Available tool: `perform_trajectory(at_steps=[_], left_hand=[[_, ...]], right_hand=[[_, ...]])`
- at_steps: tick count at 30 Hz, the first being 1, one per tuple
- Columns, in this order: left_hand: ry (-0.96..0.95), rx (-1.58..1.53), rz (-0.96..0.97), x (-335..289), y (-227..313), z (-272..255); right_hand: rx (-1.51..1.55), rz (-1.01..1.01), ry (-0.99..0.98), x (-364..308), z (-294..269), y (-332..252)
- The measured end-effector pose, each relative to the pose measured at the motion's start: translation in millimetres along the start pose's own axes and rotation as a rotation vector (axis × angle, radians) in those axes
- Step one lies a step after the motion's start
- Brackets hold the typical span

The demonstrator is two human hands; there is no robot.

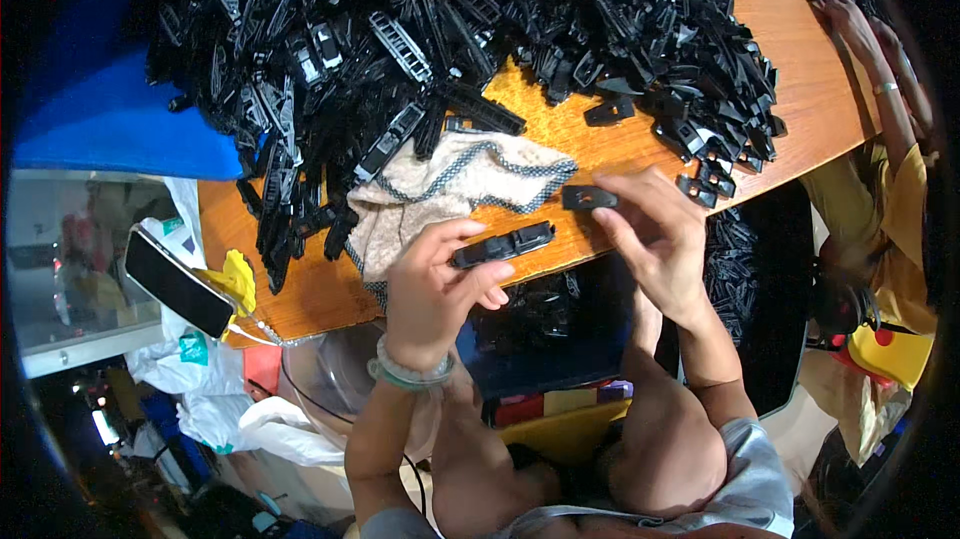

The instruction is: The person takes black plastic parts from the table and assembles them by fitting the components together by hand.

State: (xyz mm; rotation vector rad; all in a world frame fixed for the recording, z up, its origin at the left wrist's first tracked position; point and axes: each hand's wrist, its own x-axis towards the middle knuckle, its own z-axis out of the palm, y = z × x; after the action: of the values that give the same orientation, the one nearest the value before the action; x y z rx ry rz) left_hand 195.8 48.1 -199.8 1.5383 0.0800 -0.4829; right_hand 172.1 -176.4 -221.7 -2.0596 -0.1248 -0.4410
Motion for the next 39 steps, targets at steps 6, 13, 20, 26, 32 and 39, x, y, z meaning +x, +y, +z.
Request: perform_trajectory(at_steps=[6, 13, 20, 26, 32, 39], left_hand=[[0.121, 0.603, 0.44, -2, -9, 10], [0.148, 0.681, 0.518, -1, -13, 6], [0.148, 0.697, 0.537, 3, -13, 6], [0.157, 0.734, 0.671, 3, -20, 12], [0.122, 0.835, 0.706, -4, 3, 0], [0.521, 1.188, 0.77, 37, 49, -44]], right_hand=[[0.05, -0.135, -0.2, 7, 3, -8], [0.049, -0.077, -0.219, 1, -5, -3], [0.023, -0.078, -0.215, -4, 1, -4], [-0.016, -0.18, -0.253, 2, 10, -5], [0.048, -0.287, -0.413, 1, 2, -2], [-0.344, -0.227, 0.097, 27, -20, 6]])
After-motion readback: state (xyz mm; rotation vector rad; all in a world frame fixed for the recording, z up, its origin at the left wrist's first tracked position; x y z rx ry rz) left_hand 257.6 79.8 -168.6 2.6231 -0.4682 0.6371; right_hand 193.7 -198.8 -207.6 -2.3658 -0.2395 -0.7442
